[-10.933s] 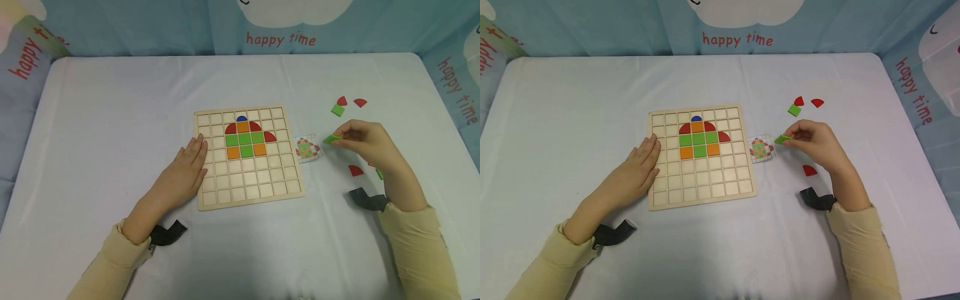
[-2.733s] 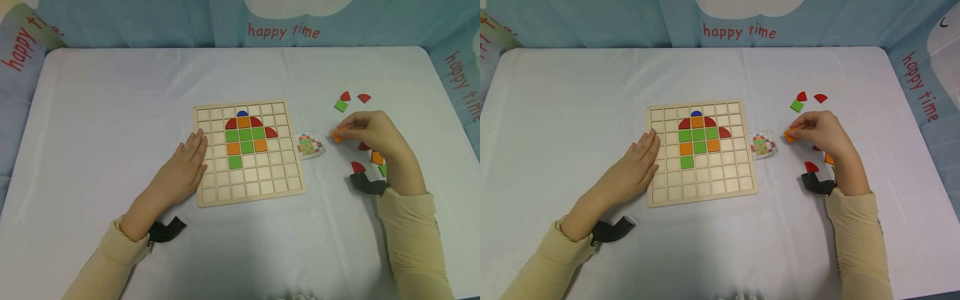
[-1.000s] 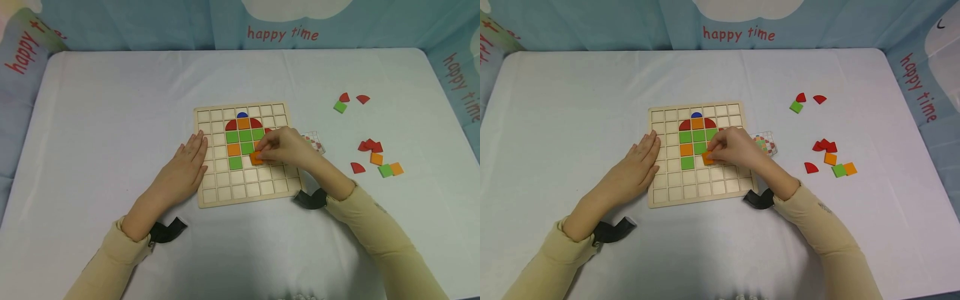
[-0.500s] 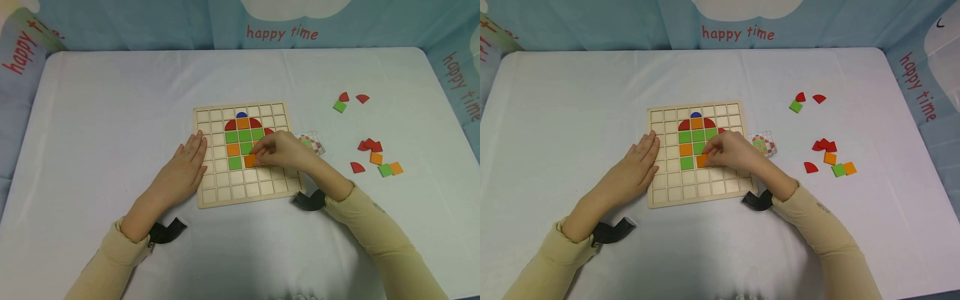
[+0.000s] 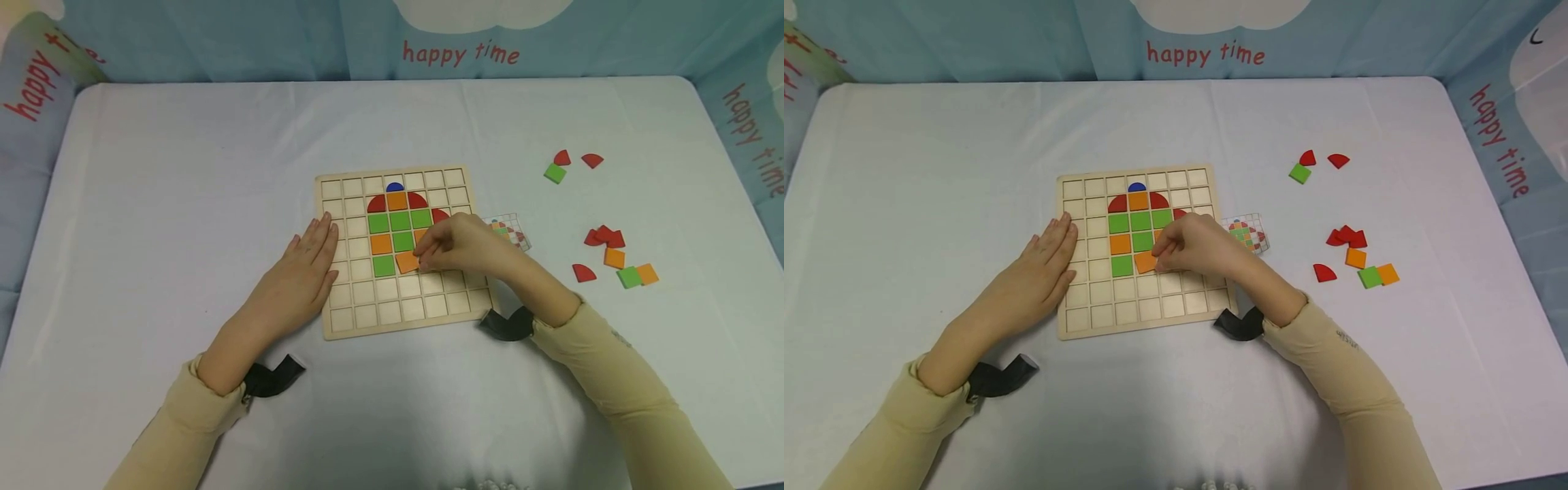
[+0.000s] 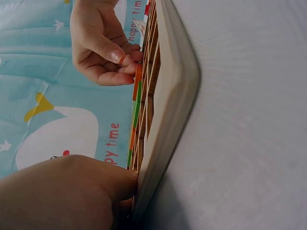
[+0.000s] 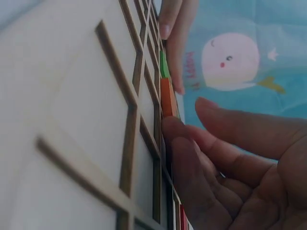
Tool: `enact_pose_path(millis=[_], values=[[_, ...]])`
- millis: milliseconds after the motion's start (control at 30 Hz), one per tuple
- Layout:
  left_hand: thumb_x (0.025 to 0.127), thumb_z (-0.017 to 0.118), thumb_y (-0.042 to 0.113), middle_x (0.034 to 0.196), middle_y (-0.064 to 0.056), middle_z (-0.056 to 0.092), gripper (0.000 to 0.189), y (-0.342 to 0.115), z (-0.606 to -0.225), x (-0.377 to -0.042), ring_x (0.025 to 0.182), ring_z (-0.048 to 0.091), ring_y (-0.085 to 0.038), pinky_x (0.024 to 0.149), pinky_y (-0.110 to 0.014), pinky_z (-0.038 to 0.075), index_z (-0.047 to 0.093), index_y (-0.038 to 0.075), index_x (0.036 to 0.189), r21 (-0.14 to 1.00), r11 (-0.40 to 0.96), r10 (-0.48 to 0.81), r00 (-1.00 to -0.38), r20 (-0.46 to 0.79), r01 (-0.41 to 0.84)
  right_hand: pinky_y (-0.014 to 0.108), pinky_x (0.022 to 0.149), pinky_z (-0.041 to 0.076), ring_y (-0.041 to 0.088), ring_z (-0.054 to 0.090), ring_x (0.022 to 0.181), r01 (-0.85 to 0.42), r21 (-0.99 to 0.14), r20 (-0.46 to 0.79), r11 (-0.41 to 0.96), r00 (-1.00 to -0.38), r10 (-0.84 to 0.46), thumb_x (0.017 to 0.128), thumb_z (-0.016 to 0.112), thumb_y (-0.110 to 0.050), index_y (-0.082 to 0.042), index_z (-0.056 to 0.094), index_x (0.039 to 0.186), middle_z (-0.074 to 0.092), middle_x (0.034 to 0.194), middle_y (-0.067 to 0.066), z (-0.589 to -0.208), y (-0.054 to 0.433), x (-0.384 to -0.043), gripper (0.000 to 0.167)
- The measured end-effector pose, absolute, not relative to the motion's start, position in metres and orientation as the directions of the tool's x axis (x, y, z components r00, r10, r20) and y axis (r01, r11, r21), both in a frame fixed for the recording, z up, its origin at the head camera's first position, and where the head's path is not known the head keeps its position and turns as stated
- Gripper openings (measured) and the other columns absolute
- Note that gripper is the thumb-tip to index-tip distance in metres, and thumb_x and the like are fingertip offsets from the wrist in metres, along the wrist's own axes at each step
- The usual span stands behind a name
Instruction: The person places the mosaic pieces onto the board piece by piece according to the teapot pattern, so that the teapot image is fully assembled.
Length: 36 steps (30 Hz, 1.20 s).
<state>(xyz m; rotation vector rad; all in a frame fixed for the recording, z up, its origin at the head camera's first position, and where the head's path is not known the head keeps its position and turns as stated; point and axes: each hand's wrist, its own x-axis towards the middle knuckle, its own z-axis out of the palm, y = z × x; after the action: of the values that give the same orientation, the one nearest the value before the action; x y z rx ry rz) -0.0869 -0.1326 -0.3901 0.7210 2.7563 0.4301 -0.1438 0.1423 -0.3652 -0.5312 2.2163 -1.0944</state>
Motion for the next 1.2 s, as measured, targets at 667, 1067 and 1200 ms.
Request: enact_pose_path(millis=[667,1067,1200], values=[[0.101,0.038,0.019,0.155,-0.020,0.003,0.059,-0.133,-0.391,-0.087,0.143,0.002,-0.031,0.112,-0.051,0.013,0.013,-0.008,0.147,0.346,0.832,0.512,-0.841,-0.177,0.434,0.024,0.068,0.048,0.017,0.058,0.074,-0.010,-0.811,-0.343,0.585,-0.802,-0.490,0.083,0.072,-0.008,0.000,0.071,0.096,0.067,0.082,0.006,-0.357,0.163,-0.147,0.015],[0.102,0.037,0.020,0.156,-0.019,0.002,0.059,-0.133,-0.391,-0.088,0.143,0.001,-0.030,0.112,-0.051,0.013,0.012,-0.008,0.147,0.340,0.832,0.515,-0.838,-0.180,0.439,0.020,0.068,0.047,0.014,0.060,0.076,0.109,-0.752,-0.292,0.650,-0.939,-0.181,0.084,0.073,-0.018,-0.001,0.069,0.105,0.067,0.082,0.001,-0.341,0.253,-0.140,0.027],[0.102,0.037,0.020,0.156,-0.019,0.002,0.059,-0.133,-0.391,-0.088,0.143,0.001,-0.031,0.112,-0.051,0.013,0.012,-0.008,0.147,0.342,0.832,0.514,-0.839,-0.181,0.437,0.021,0.065,0.047,0.009,0.060,0.080,0.171,-0.707,-0.312,0.686,-0.946,-0.086,0.084,0.073,-0.028,-0.005,0.068,0.107,0.069,0.086,-0.007,-0.338,0.279,-0.136,0.032]])
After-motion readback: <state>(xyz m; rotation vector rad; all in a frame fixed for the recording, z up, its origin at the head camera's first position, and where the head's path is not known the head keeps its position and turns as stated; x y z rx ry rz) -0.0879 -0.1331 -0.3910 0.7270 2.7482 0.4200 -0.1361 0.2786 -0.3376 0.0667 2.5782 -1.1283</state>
